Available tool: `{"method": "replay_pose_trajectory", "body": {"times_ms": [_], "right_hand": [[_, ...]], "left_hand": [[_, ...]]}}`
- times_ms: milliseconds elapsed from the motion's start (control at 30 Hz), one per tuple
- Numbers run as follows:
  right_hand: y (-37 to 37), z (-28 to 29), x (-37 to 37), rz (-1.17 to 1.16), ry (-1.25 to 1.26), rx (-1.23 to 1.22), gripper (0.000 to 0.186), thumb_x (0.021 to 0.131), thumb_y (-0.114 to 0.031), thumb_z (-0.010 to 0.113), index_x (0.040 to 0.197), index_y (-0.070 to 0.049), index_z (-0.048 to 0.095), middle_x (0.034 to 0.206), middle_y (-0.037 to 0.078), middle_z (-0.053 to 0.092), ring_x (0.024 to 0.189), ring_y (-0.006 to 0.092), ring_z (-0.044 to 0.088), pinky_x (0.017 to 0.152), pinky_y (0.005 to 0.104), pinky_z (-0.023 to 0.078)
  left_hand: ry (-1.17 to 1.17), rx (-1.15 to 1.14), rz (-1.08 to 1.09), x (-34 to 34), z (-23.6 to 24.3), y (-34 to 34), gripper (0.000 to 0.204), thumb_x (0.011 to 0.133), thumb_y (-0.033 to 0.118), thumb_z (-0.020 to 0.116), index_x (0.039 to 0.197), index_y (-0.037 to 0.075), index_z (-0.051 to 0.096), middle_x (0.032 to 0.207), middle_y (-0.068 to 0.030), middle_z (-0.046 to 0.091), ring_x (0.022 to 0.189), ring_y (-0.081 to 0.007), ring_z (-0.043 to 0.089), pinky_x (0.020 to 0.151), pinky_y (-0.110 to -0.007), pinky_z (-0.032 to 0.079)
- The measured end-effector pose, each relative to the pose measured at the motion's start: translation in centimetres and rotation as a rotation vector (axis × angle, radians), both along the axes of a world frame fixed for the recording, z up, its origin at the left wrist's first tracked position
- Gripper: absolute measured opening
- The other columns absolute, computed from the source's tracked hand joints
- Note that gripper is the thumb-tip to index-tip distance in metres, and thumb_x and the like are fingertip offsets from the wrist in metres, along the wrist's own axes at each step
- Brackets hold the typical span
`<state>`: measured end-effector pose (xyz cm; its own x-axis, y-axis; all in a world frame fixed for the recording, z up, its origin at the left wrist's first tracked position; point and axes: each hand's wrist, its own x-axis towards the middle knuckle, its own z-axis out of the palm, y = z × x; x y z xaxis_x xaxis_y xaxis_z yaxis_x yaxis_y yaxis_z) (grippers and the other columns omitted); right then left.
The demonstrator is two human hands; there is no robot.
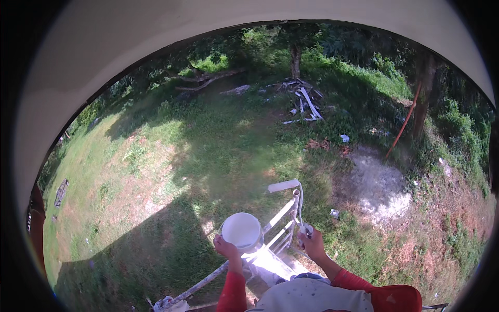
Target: The person stands on a ladder and uses a paint roller to apply white paint to a ceiling. They repeatedly dip the roller into a paint bucket and roll it across the ceiling surface.
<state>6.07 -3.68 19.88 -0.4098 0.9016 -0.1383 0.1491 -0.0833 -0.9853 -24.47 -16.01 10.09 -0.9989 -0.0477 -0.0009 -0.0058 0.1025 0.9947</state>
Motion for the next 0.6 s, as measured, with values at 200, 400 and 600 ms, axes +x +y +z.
{"method": "replay_pose_trajectory", "body": {"times_ms": [200,400,600], "right_hand": [[0.5,0.7,-0.4,0.115,0.175,-0.027,0.038,0.106,-0.019,0.065,0.138,0.001,0.06,0.077,-0.002,0.057,0.057,0.0071,0.055,0.051,0.0274,0.047],[2.1,1.6,-2.0,0.221,-0.104,0.059,0.041,0.103,-0.017,0.069,0.139,0.0,0.06,0.077,-0.001,0.061,0.057,0.0065,0.055,0.05,0.0264,0.047],[3.7,2.5,-3.6,0.289,-0.065,0.076,0.043,0.1,-0.015,0.072,0.138,0.001,0.062,0.079,0.0,0.064,0.061,0.0061,0.057,0.052,0.0263,0.047]], "left_hand": [[0.118,0.11,0.034,-0.3,-1.5,0.4,0.045,0.113,0.033,0.042,0.106,-0.006,0.064,0.088,-0.0198,0.07,0.078,-0.0326,0.066,0.075,-0.047,0.052],[0.052,-0.048,0.054,-0.9,-2.2,0.2,0.044,0.112,0.034,0.046,0.103,-0.005,0.065,0.089,-0.0177,0.07,0.079,-0.031,0.067,0.076,-0.047,0.051],[-0.026,0.18,0.064,-0.9,-2.0,0.8,0.034,0.112,0.028,0.049,0.098,0.0,0.062,0.084,-0.0036,0.061,0.076,-0.0135,0.055,0.071,-0.035,0.048]]}}
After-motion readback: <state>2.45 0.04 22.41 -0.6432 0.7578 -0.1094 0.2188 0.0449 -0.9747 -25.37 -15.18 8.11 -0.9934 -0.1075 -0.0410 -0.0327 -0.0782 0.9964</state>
